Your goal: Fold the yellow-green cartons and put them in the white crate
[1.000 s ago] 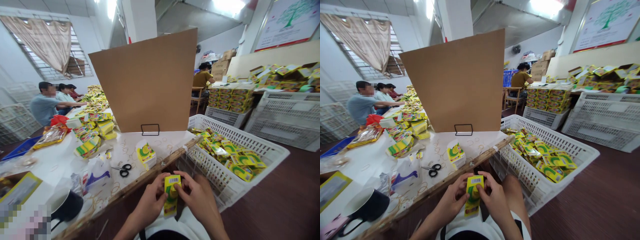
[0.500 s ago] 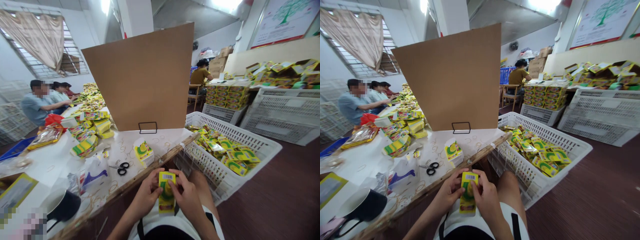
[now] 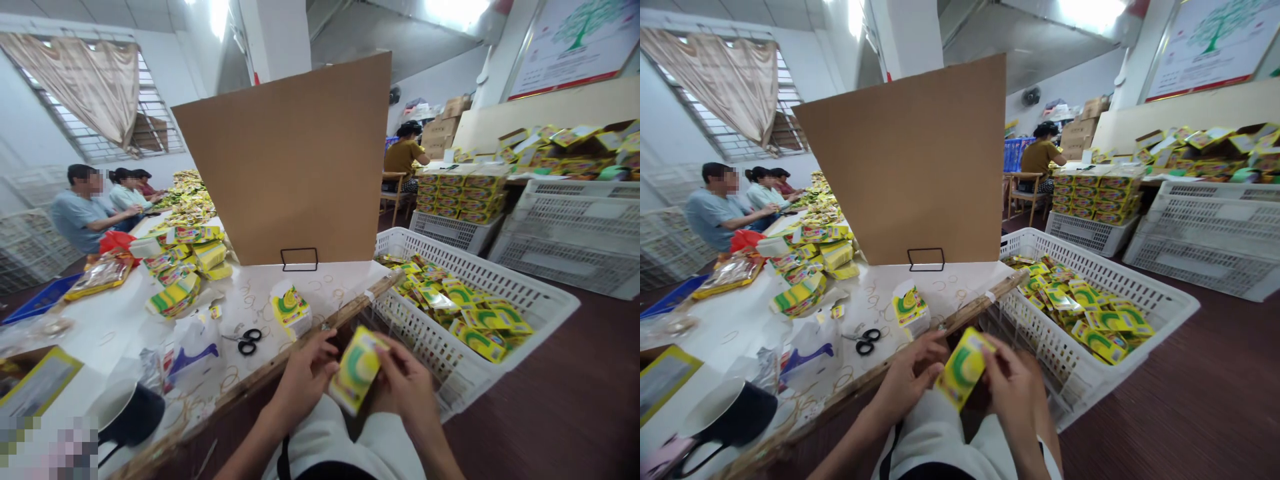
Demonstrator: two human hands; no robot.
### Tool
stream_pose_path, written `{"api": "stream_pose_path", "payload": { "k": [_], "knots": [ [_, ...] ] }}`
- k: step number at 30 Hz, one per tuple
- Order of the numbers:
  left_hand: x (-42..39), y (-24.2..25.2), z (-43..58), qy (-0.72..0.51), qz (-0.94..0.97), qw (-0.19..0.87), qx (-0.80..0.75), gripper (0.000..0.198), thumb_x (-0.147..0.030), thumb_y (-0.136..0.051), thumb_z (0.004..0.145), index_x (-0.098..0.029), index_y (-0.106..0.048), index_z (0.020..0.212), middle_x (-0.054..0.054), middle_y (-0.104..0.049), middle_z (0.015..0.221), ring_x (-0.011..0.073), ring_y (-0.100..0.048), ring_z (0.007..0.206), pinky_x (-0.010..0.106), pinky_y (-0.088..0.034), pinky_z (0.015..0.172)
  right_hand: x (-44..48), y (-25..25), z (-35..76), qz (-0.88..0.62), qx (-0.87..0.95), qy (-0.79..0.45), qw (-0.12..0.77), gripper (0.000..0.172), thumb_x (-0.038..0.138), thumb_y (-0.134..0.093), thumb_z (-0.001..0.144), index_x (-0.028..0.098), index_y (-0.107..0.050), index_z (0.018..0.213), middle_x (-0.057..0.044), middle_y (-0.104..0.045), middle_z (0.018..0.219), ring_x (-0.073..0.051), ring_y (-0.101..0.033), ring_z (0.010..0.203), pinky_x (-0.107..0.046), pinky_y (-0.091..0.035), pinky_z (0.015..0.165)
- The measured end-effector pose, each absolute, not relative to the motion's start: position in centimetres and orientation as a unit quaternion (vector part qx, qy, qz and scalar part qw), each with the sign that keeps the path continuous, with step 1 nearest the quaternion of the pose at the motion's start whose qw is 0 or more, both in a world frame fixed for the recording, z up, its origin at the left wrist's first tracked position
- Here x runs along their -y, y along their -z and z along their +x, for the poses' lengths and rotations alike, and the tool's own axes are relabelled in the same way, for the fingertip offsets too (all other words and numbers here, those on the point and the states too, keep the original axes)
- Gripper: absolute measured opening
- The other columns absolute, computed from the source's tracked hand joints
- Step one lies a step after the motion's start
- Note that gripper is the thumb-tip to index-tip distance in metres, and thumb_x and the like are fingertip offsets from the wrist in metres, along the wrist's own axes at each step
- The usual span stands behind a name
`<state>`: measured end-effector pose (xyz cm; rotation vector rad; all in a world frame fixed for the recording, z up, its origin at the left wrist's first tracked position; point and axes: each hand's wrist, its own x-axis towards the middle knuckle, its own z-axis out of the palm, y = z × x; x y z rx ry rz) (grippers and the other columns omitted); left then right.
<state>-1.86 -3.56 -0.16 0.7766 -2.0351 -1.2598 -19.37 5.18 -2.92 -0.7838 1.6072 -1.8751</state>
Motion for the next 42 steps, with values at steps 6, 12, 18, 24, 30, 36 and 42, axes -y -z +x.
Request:
{"api": "stream_pose_path", "payload": {
  "k": [6,12,18,24,30,36,42],
  "knots": [
    [10.3,0.9,-0.3,0.202,0.402,0.338,0.827,0.047,-0.022,-0.059,0.078,-0.015,-0.053,0.124,0.016,-0.052,0.134,0.0309,-0.041,0.128,0.049,-0.031,0.107,-4.7,4.3,-21.8,-0.147,-0.502,0.823,0.221,0.055,0.039,-0.075,0.067,0.026,-0.055,0.116,-0.004,-0.058,0.121,-0.020,-0.059,0.108,-0.030,-0.049,0.089],
    [12.3,2.0,0.6,0.181,0.415,0.328,0.829,0.021,-0.025,-0.053,0.083,-0.018,-0.070,0.092,0.012,-0.074,0.096,0.0286,-0.067,0.094,0.042,-0.048,0.087,-4.1,5.5,-18.6,-0.184,-0.518,0.758,0.351,0.039,0.043,-0.077,0.063,0.017,-0.068,0.090,-0.005,-0.071,0.086,-0.019,-0.066,0.072,-0.029,-0.054,0.064],
    [10.3,1.5,1.0,0.136,0.413,0.415,0.799,0.030,-0.024,-0.039,0.091,-0.017,-0.067,0.098,0.014,-0.071,0.104,0.0268,-0.064,0.102,0.043,-0.047,0.092,-4.4,4.1,-16.7,-0.207,-0.504,0.725,0.421,0.037,0.050,-0.073,0.065,0.016,-0.073,0.081,-0.006,-0.073,0.070,-0.018,-0.063,0.058,-0.027,-0.050,0.053],
    [3.7,2.4,0.6,0.202,0.088,0.402,0.889,0.028,-0.010,-0.049,0.086,-0.020,-0.067,0.105,0.009,-0.069,0.115,0.0247,-0.056,0.118,0.043,-0.043,0.102,-4.7,3.1,-15.9,-0.235,-0.485,0.709,0.455,0.033,0.051,-0.068,0.071,0.019,-0.070,0.079,-0.002,-0.068,0.062,-0.015,-0.055,0.048,-0.024,-0.042,0.043],
    [1.3,1.7,-0.7,0.453,0.180,0.459,0.743,0.045,-0.032,-0.057,0.085,-0.023,-0.052,0.128,0.011,-0.047,0.140,0.0308,-0.037,0.133,0.050,-0.028,0.110,-4.7,2.9,-16.3,-0.276,-0.476,0.711,0.438,0.029,0.045,-0.072,0.070,0.019,-0.071,0.084,-0.003,-0.070,0.072,-0.020,-0.063,0.064,-0.028,-0.050,0.056],
    [1.9,0.9,-1.6,0.784,0.241,0.350,0.453,0.050,-0.050,-0.063,0.076,-0.015,-0.065,0.112,0.015,-0.067,0.116,0.0337,-0.057,0.113,0.046,-0.046,0.095,-4.4,2.9,-14.3,-0.270,-0.440,0.727,0.452,0.036,0.042,-0.079,0.061,0.018,-0.068,0.085,-0.001,-0.068,0.062,-0.018,-0.063,0.056,-0.030,-0.052,0.057],
    [1.4,0.5,-1.7,0.829,0.196,0.331,0.405,0.040,-0.040,-0.070,0.074,-0.016,-0.068,0.106,0.014,-0.071,0.107,0.0301,-0.063,0.103,0.042,-0.048,0.091,-4.3,2.9,-13.6,-0.254,-0.433,0.739,0.450,0.031,0.043,-0.080,0.060,0.017,-0.067,0.071,-0.003,-0.070,0.065,-0.017,-0.064,0.060,-0.026,-0.051,0.056]
  ]
}}
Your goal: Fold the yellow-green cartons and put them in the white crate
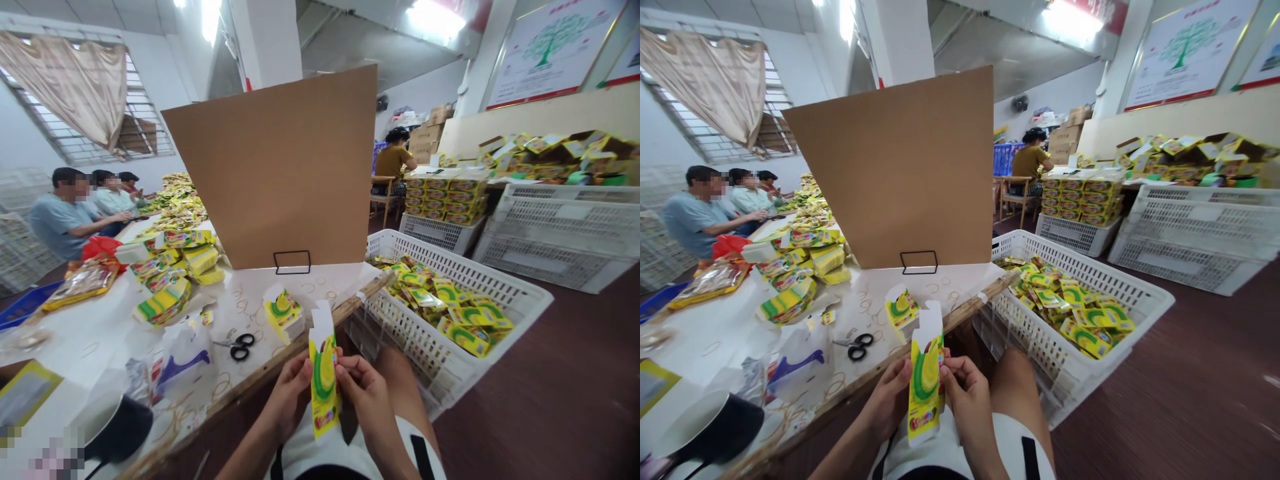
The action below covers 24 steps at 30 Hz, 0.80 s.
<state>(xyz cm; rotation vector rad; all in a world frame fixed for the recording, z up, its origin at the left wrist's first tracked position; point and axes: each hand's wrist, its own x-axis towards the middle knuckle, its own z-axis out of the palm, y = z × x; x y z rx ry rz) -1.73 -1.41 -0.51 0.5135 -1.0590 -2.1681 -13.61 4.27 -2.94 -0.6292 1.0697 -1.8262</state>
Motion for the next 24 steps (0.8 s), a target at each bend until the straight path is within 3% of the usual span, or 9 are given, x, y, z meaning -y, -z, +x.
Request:
{"api": "stream_pose_path", "payload": {
  "k": [9,15,19,21,24],
  "knots": [
    [1.87,0.98,-1.96,0.720,0.251,0.398,0.510,0.033,-0.033,-0.063,0.081,-0.017,-0.066,0.110,0.010,-0.073,0.100,0.0241,-0.064,0.098,0.034,-0.048,0.089,-4.69,2.97,-13.15,-0.321,-0.493,0.703,0.400,0.030,0.041,-0.073,0.070,0.016,-0.068,0.085,-0.010,-0.072,0.086,-0.024,-0.065,0.082,-0.034,-0.052,0.075],
    [1.55,0.35,-1.79,0.613,0.291,0.403,0.614,0.028,-0.035,-0.057,0.084,-0.016,-0.068,0.101,0.008,-0.074,0.091,0.0230,-0.064,0.095,0.032,-0.049,0.084,-4.77,2.76,-13.23,-0.343,-0.502,0.686,0.400,0.030,0.041,-0.071,0.073,0.015,-0.066,0.088,-0.010,-0.072,0.084,-0.024,-0.065,0.080,-0.032,-0.051,0.072],
    [1.42,0.46,-1.95,0.580,0.319,0.410,0.628,0.029,-0.038,-0.055,0.085,-0.014,-0.068,0.096,0.007,-0.073,0.087,0.0222,-0.065,0.086,0.029,-0.051,0.073,-4.89,2.65,-13.17,-0.366,-0.520,0.666,0.390,0.028,0.042,-0.068,0.075,0.015,-0.065,0.083,-0.008,-0.070,0.077,-0.021,-0.063,0.071,-0.029,-0.050,0.065],
    [1.52,0.84,-2.06,0.587,0.325,0.398,0.625,0.033,-0.040,-0.053,0.086,-0.013,-0.066,0.098,0.008,-0.073,0.088,0.0229,-0.065,0.084,0.030,-0.052,0.071,-4.92,2.76,-13.17,-0.371,-0.539,0.655,0.376,0.029,0.044,-0.064,0.078,0.015,-0.063,0.076,-0.006,-0.068,0.069,-0.019,-0.060,0.064,-0.027,-0.047,0.059],
    [1.82,1.25,-1.91,0.588,0.312,0.373,0.646,0.035,-0.036,-0.057,0.084,-0.014,-0.058,0.110,0.010,-0.070,0.099,0.0240,-0.064,0.092,0.034,-0.051,0.080,-4.85,3.06,-13.38,-0.371,-0.560,0.652,0.352,0.029,0.044,-0.062,0.079,0.016,-0.060,0.071,-0.004,-0.066,0.066,-0.017,-0.057,0.060,-0.027,-0.046,0.056]
  ]
}}
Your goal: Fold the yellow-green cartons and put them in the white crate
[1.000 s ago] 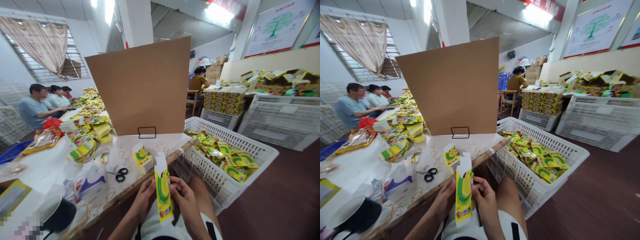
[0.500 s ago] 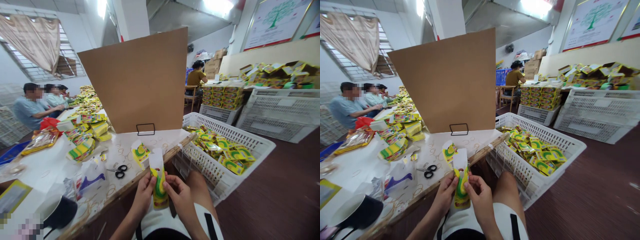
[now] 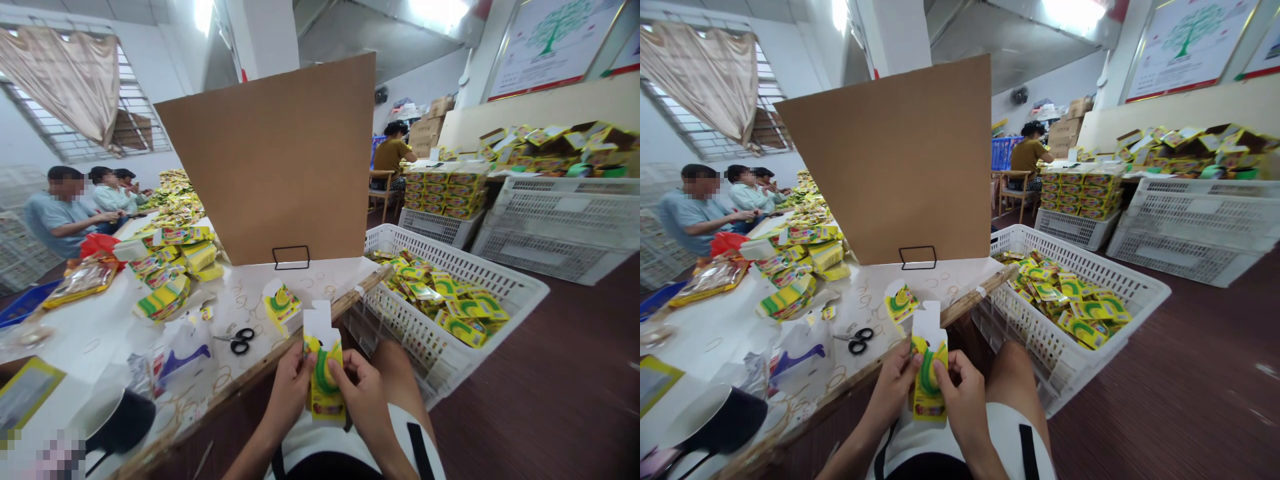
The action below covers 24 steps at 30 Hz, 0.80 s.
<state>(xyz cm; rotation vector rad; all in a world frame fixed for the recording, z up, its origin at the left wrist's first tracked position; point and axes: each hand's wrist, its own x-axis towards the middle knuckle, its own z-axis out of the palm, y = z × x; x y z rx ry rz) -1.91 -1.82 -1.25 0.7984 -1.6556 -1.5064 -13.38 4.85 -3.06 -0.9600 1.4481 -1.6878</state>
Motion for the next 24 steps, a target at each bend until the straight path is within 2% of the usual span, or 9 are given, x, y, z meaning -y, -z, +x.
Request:
{"api": "stream_pose_path", "payload": {
  "k": [3,5,8,12,15,17,19,21,24],
  "knots": [
    [2.0,1.0,-1.3,0.606,0.298,0.353,0.648,0.058,-0.029,-0.063,0.080,-0.018,-0.035,0.130,0.010,-0.069,0.102,0.0231,-0.066,0.090,0.035,-0.051,0.080,-4.8,3.1,-13.8,-0.378,-0.546,0.660,0.351,0.024,0.040,-0.064,0.079,0.018,-0.058,0.087,-0.004,-0.067,0.075,-0.019,-0.060,0.066,-0.028,-0.048,0.061],
    [2.1,0.6,-0.7,0.634,0.285,0.336,0.636,0.068,-0.026,-0.063,0.080,-0.021,-0.023,0.135,0.009,-0.070,0.100,0.0221,-0.067,0.084,0.035,-0.052,0.076,-4.8,3.0,-14.1,-0.395,-0.511,0.672,0.362,0.035,0.037,-0.063,0.080,0.020,-0.052,0.109,-0.004,-0.067,0.084,-0.019,-0.062,0.073,-0.029,-0.049,0.067],
    [2.2,0.1,0.1,0.660,0.255,0.312,0.634,0.064,-0.024,-0.064,0.080,-0.021,-0.029,0.134,0.008,-0.069,0.098,0.0217,-0.066,0.084,0.034,-0.051,0.076,-5.1,2.6,-14.6,-0.440,-0.467,0.667,0.378,0.043,0.033,-0.059,0.084,0.025,-0.044,0.124,-0.003,-0.065,0.092,-0.016,-0.060,0.073,-0.026,-0.048,0.065],
    [2.3,0.1,0.8,0.696,0.218,0.280,0.624,0.043,-0.024,-0.069,0.076,-0.019,-0.051,0.115,0.005,-0.068,0.088,0.0209,-0.065,0.082,0.031,-0.050,0.072,-5.4,2.0,-15.6,-0.492,-0.467,0.611,0.408,0.020,0.034,-0.055,0.087,0.022,-0.059,0.102,0.001,-0.060,0.073,-0.011,-0.049,0.054,-0.021,-0.038,0.047],
    [2.2,0.3,0.8,0.724,0.199,0.261,0.606,0.034,-0.023,-0.071,0.074,-0.018,-0.053,0.103,0.004,-0.068,0.083,0.0187,-0.065,0.077,0.027,-0.049,0.067,-5.5,1.7,-16.1,-0.514,-0.489,0.586,0.391,0.020,0.035,-0.054,0.087,0.019,-0.063,0.078,0.001,-0.057,0.064,-0.012,-0.049,0.055,-0.022,-0.038,0.049],
    [2.0,0.3,0.7,0.731,0.201,0.263,0.597,0.045,-0.023,-0.071,0.075,-0.021,-0.047,0.113,0.003,-0.068,0.083,0.0179,-0.066,0.075,0.026,-0.049,0.065,-5.4,1.8,-16.1,-0.519,-0.500,0.591,0.362,0.022,0.033,-0.056,0.086,0.019,-0.063,0.071,-0.001,-0.059,0.068,-0.014,-0.054,0.063,-0.024,-0.042,0.057],
    [1.8,0.3,0.7,0.740,0.203,0.252,0.590,0.068,-0.025,-0.070,0.077,-0.026,-0.030,0.131,0.005,-0.069,0.089,0.0188,-0.067,0.075,0.028,-0.050,0.065,-5.3,2.1,-15.8,-0.501,-0.496,0.619,0.345,0.014,0.031,-0.058,0.085,0.020,-0.065,0.081,-0.003,-0.064,0.077,-0.017,-0.058,0.072,-0.026,-0.045,0.065],
    [1.6,0.2,0.6,0.748,0.203,0.230,0.588,0.077,-0.027,-0.068,0.077,-0.027,-0.020,0.137,0.008,-0.069,0.096,0.0208,-0.068,0.078,0.030,-0.051,0.066,-5.2,2.4,-15.5,-0.468,-0.475,0.652,0.361,0.018,0.030,-0.059,0.085,0.022,-0.062,0.101,-0.004,-0.066,0.086,-0.019,-0.061,0.078,-0.029,-0.047,0.071],
    [1.5,0.3,0.6,0.724,0.221,0.241,0.608,0.053,-0.026,-0.067,0.078,-0.021,-0.042,0.125,0.009,-0.069,0.099,0.0220,-0.067,0.083,0.031,-0.051,0.070,-5.2,2.3,-15.6,-0.460,-0.467,0.663,0.362,0.022,0.031,-0.058,0.085,0.022,-0.063,0.104,-0.005,-0.067,0.091,-0.020,-0.062,0.084,-0.033,-0.048,0.076]
  ]
}}
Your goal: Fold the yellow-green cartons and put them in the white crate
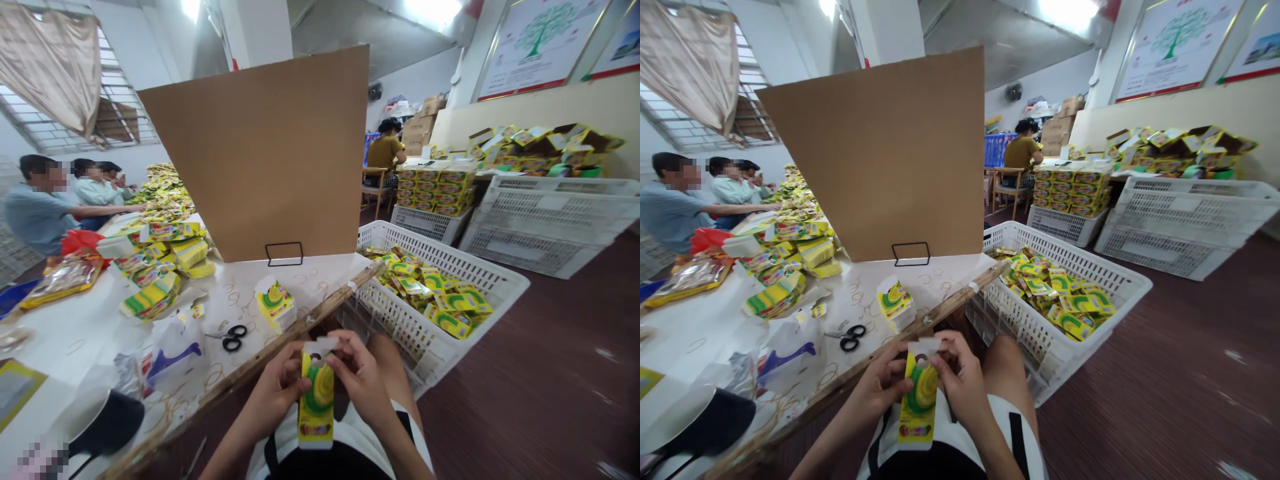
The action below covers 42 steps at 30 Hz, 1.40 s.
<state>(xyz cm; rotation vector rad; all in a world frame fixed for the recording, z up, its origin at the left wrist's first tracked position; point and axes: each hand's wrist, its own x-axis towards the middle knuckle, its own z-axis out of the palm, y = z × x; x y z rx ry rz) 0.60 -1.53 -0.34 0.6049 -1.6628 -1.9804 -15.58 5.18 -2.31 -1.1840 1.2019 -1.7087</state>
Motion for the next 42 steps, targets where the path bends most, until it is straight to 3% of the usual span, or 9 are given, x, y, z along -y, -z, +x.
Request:
{"api": "stream_pose_path", "payload": {
  "k": [3,9,14,22,28,31,35,38,42],
  "knots": [
    [1.5,0.6,0.6,0.658,0.266,0.292,0.641,0.041,-0.023,-0.063,0.080,-0.018,-0.050,0.119,0.008,-0.071,0.097,0.0211,-0.066,0.085,0.030,-0.050,0.074,-5.4,1.4,-16.3,-0.491,-0.492,0.647,0.313,0.020,0.034,-0.057,0.084,0.020,-0.071,0.087,-0.007,-0.064,0.090,-0.022,-0.059,0.089,-0.033,-0.045,0.080],
    [1.3,0.6,0.4,0.563,0.307,0.308,0.702,0.041,-0.021,-0.058,0.082,-0.020,-0.052,0.123,0.010,-0.064,0.117,0.0232,-0.063,0.099,0.034,-0.049,0.088,-5.7,0.8,-16.2,-0.430,-0.483,0.601,0.470,0.030,0.036,-0.065,0.076,0.020,-0.060,0.101,0.003,-0.061,0.064,-0.013,-0.053,0.055,-0.024,-0.041,0.054],
    [0.7,0.3,0.3,0.609,0.266,0.283,0.692,0.045,-0.021,-0.053,0.086,-0.022,-0.041,0.130,0.012,-0.064,0.119,0.0235,-0.062,0.104,0.036,-0.049,0.089,-5.4,1.7,-15.0,-0.435,-0.545,0.603,0.388,0.031,0.024,-0.062,0.075,0.022,-0.046,0.101,0.008,-0.056,0.056,-0.012,-0.050,0.049,-0.021,-0.034,0.047],
    [1.1,0.3,0.2,0.673,0.254,0.293,0.630,0.043,-0.024,-0.063,0.080,-0.020,-0.047,0.120,0.009,-0.071,0.100,0.0222,-0.067,0.087,0.031,-0.051,0.075,-5.3,1.9,-15.1,-0.498,-0.567,0.568,0.329,0.030,0.028,-0.058,0.080,0.018,-0.055,0.108,0.008,-0.050,0.050,-0.013,-0.046,0.045,-0.022,-0.032,0.046],
    [0.9,0.4,-0.3,0.659,0.271,0.288,0.639,0.040,-0.022,-0.066,0.076,-0.018,-0.053,0.114,0.008,-0.071,0.094,0.0219,-0.067,0.082,0.030,-0.052,0.071,-5.3,1.9,-15.7,-0.495,-0.547,0.597,0.317,0.024,0.036,-0.056,0.084,0.021,-0.068,0.098,-0.005,-0.067,0.087,-0.020,-0.061,0.077,-0.029,-0.048,0.067],
    [0.8,0.4,-1.2,0.602,0.285,0.296,0.684,0.038,-0.021,-0.062,0.078,-0.019,-0.054,0.115,0.008,-0.071,0.095,0.0219,-0.067,0.082,0.031,-0.052,0.071,-5.1,2.1,-16.1,-0.468,-0.521,0.612,0.367,0.025,0.039,-0.061,0.080,0.020,-0.067,0.095,-0.005,-0.068,0.087,-0.021,-0.063,0.079,-0.030,-0.051,0.067],
    [3.6,0.1,-1.5,0.389,0.321,0.352,0.789,0.037,-0.022,-0.056,0.082,-0.021,-0.056,0.119,0.010,-0.065,0.116,0.0247,-0.060,0.108,0.039,-0.046,0.095,-5.0,2.6,-18.5,-0.268,-0.549,0.737,0.289,0.032,0.041,-0.071,0.070,0.021,-0.061,0.092,0.000,-0.065,0.071,-0.019,-0.063,0.064,-0.029,-0.053,0.057],
    [7.5,0.4,-0.6,0.214,0.382,0.372,0.818,0.046,-0.024,-0.058,0.080,-0.021,-0.050,0.126,0.010,-0.053,0.133,0.0272,-0.045,0.125,0.047,-0.034,0.106,-4.8,2.6,-20.5,-0.145,-0.455,0.852,0.215,0.051,0.036,-0.075,0.069,0.027,-0.050,0.112,-0.002,-0.067,0.102,-0.019,-0.064,0.096,-0.034,-0.052,0.082],
    [11.2,1.4,0.9,0.182,0.410,0.347,0.824,0.029,-0.025,-0.061,0.077,-0.016,-0.066,0.104,0.014,-0.066,0.115,0.0323,-0.057,0.111,0.050,-0.040,0.099,-4.6,2.8,-19.7,-0.190,-0.441,0.799,0.362,0.044,0.038,-0.075,0.068,0.021,-0.060,0.106,-0.009,-0.067,0.109,-0.023,-0.063,0.101,-0.040,-0.048,0.089]
  ]
}}
